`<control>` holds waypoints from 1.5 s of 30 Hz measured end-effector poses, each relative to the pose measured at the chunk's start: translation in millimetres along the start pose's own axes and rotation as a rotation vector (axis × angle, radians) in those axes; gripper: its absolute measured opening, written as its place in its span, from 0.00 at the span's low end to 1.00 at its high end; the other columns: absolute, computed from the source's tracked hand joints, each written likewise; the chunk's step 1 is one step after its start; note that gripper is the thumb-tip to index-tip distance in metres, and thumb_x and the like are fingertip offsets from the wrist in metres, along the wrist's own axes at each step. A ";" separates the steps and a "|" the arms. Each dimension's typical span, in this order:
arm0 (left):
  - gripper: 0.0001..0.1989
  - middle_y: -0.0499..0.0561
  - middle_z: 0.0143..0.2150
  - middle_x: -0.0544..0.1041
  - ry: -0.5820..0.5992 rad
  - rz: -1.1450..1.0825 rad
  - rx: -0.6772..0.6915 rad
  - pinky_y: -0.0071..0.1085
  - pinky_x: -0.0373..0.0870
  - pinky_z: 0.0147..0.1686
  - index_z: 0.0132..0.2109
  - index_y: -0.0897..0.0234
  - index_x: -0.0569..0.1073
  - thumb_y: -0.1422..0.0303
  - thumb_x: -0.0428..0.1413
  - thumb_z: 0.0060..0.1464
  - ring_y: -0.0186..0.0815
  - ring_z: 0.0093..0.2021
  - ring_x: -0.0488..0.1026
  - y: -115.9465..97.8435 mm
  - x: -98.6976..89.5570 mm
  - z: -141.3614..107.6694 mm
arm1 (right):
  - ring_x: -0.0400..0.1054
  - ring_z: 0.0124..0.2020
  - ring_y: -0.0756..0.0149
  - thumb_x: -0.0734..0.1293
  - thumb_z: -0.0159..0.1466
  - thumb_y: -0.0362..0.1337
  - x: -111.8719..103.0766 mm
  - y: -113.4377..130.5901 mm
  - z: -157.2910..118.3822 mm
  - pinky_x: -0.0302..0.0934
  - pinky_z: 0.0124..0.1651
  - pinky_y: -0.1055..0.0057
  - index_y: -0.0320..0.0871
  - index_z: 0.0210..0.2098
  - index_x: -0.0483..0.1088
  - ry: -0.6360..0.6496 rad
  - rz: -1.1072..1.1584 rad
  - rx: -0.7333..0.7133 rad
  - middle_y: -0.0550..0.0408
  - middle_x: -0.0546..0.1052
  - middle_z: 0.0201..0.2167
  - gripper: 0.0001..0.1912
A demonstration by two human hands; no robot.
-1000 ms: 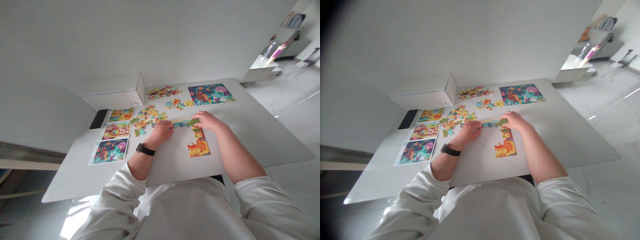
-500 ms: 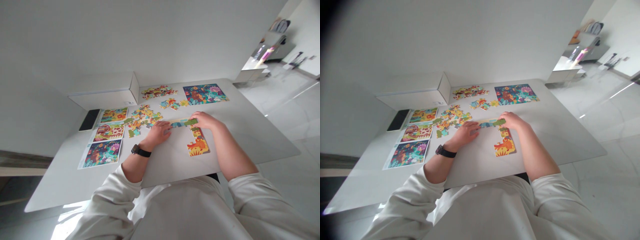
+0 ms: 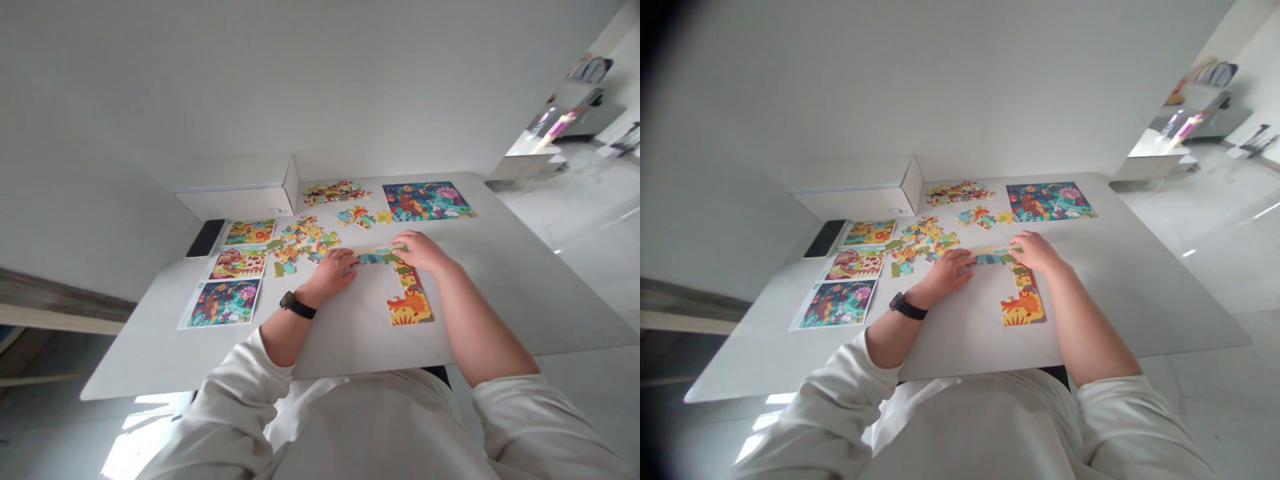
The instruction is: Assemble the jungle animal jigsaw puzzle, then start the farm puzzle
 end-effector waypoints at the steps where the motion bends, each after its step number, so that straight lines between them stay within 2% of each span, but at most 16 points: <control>1: 0.17 0.59 0.67 0.79 -0.009 -0.004 -0.006 0.53 0.72 0.73 0.60 0.57 0.85 0.67 0.61 0.67 0.50 0.68 0.75 -0.6 -1.4 0.0 | 0.79 0.57 0.50 0.73 0.70 0.38 0.0 1.9 0.4 0.71 0.66 0.55 0.45 0.52 0.85 -0.017 0.001 -0.005 0.45 0.85 0.53 0.12; 6: 0.16 0.59 0.66 0.79 -0.061 -0.033 -0.028 0.51 0.74 0.70 0.60 0.56 0.84 0.69 0.59 0.69 0.47 0.66 0.76 -3.5 -10.8 -0.3 | 0.79 0.56 0.50 0.71 0.71 0.38 4.0 9.7 1.1 0.71 0.64 0.53 0.46 0.51 0.85 -0.046 -0.004 -0.021 0.46 0.86 0.53 0.12; 11: 0.16 0.59 0.64 0.81 -0.113 -0.027 -0.029 0.51 0.74 0.68 0.60 0.57 0.83 0.69 0.60 0.69 0.47 0.64 0.78 -5.3 -16.2 0.3 | 0.80 0.54 0.50 0.69 0.72 0.37 11.7 16.2 2.9 0.72 0.63 0.54 0.46 0.50 0.85 -0.023 -0.011 -0.037 0.45 0.87 0.50 0.12; 18: 0.17 0.57 0.61 0.83 -0.125 -0.030 -0.021 0.50 0.74 0.66 0.60 0.55 0.83 0.71 0.59 0.68 0.47 0.62 0.78 -7.6 -17.2 3.0 | 0.80 0.50 0.51 0.70 0.73 0.37 17.4 19.6 2.9 0.72 0.59 0.56 0.48 0.48 0.86 -0.007 -0.033 -0.019 0.47 0.87 0.48 0.11; 26: 0.16 0.57 0.59 0.84 -0.147 -0.045 -0.034 0.47 0.72 0.67 0.59 0.58 0.83 0.72 0.59 0.68 0.46 0.61 0.79 -14.4 -26.8 3.6 | 0.79 0.50 0.49 0.70 0.73 0.37 19.4 20.8 3.3 0.72 0.58 0.55 0.46 0.48 0.86 0.002 -0.039 -0.021 0.44 0.85 0.48 0.11; 28: 0.15 0.57 0.55 0.86 -0.161 -0.088 -0.092 0.43 0.75 0.62 0.59 0.59 0.83 0.72 0.58 0.69 0.44 0.56 0.82 -11.7 -30.6 2.5 | 0.79 0.50 0.50 0.70 0.72 0.36 20.3 20.4 3.4 0.72 0.59 0.55 0.46 0.48 0.86 -0.003 -0.042 -0.025 0.45 0.85 0.47 0.11; 31: 0.11 0.53 0.40 0.87 -0.158 -0.174 -0.266 0.36 0.77 0.47 0.54 0.59 0.83 0.65 0.56 0.74 0.40 0.41 0.83 0.6 -34.7 -1.9 | 0.79 0.50 0.50 0.71 0.72 0.35 20.4 20.5 3.2 0.72 0.60 0.54 0.47 0.48 0.86 -0.020 -0.037 -0.036 0.46 0.86 0.48 0.10; 33: 0.16 0.50 0.30 0.83 -0.164 -0.184 -0.345 0.33 0.74 0.41 0.44 0.60 0.83 0.59 0.54 0.77 0.38 0.33 0.81 7.6 -41.1 -5.0 | 0.79 0.51 0.50 0.71 0.71 0.35 20.5 20.9 2.8 0.72 0.60 0.54 0.47 0.48 0.86 -0.023 -0.031 -0.042 0.46 0.85 0.48 0.10; 34: 0.19 0.50 0.29 0.83 -0.184 -0.171 -0.361 0.32 0.73 0.40 0.40 0.59 0.81 0.57 0.53 0.77 0.38 0.32 0.80 10.7 -47.4 -6.2 | 0.79 0.51 0.49 0.71 0.72 0.36 20.8 20.9 2.5 0.72 0.60 0.53 0.47 0.48 0.86 -0.021 -0.031 -0.043 0.46 0.85 0.48 0.10; 35: 0.19 0.50 0.29 0.83 -0.215 -0.148 -0.371 0.32 0.72 0.39 0.39 0.59 0.80 0.57 0.53 0.77 0.37 0.32 0.79 14.6 -55.9 -7.6 | 0.79 0.51 0.49 0.71 0.72 0.36 21.0 20.8 2.3 0.72 0.60 0.53 0.47 0.48 0.86 -0.019 -0.033 -0.042 0.45 0.85 0.48 0.10; 37: 0.15 0.50 0.35 0.86 -0.302 -0.088 -0.401 0.31 0.71 0.38 0.44 0.59 0.81 0.58 0.54 0.75 0.37 0.33 0.80 27.3 -78.9 -12.9 | 0.79 0.51 0.49 0.71 0.72 0.37 21.4 20.3 2.0 0.73 0.60 0.54 0.47 0.49 0.86 -0.015 -0.037 -0.039 0.45 0.85 0.48 0.10; 39: 0.10 0.51 0.42 0.87 -0.380 0.000 -0.476 0.32 0.72 0.39 0.52 0.58 0.80 0.61 0.57 0.73 0.37 0.36 0.81 48.5 -105.7 -23.7 | 0.79 0.51 0.50 0.71 0.73 0.38 22.0 19.8 1.8 0.72 0.60 0.55 0.47 0.49 0.86 -0.011 -0.036 -0.038 0.45 0.85 0.48 0.11; 41: 0.12 0.52 0.46 0.87 -0.417 0.098 -0.577 0.33 0.74 0.43 0.56 0.58 0.79 0.65 0.58 0.70 0.39 0.40 0.82 75.0 -131.0 -39.8 | 0.79 0.51 0.50 0.71 0.73 0.38 22.8 19.4 1.8 0.72 0.60 0.55 0.48 0.50 0.86 -0.006 -0.034 -0.039 0.45 0.85 0.49 0.10; 43: 0.12 0.54 0.48 0.87 -0.350 0.198 -0.672 0.35 0.75 0.47 0.55 0.59 0.80 0.68 0.59 0.67 0.43 0.46 0.83 103.0 -146.0 -56.4 | 0.79 0.52 0.50 0.71 0.73 0.38 23.5 19.3 1.8 0.71 0.61 0.55 0.48 0.50 0.85 -0.002 -0.034 -0.041 0.46 0.85 0.49 0.10; 45: 0.11 0.55 0.46 0.87 -0.166 0.238 -0.753 0.36 0.76 0.46 0.52 0.60 0.81 0.66 0.63 0.63 0.46 0.47 0.83 130.3 -144.0 -71.3 | 0.78 0.52 0.51 0.71 0.73 0.38 24.1 19.4 1.7 0.71 0.62 0.55 0.48 0.50 0.85 0.004 -0.038 -0.043 0.45 0.85 0.50 0.11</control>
Point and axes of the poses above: each hand's wrist, its own z-axis towards the middle knuckle, its own x-axis out of the palm, y = z × x, the point moved 9 cm from there along z, towards the middle knuckle
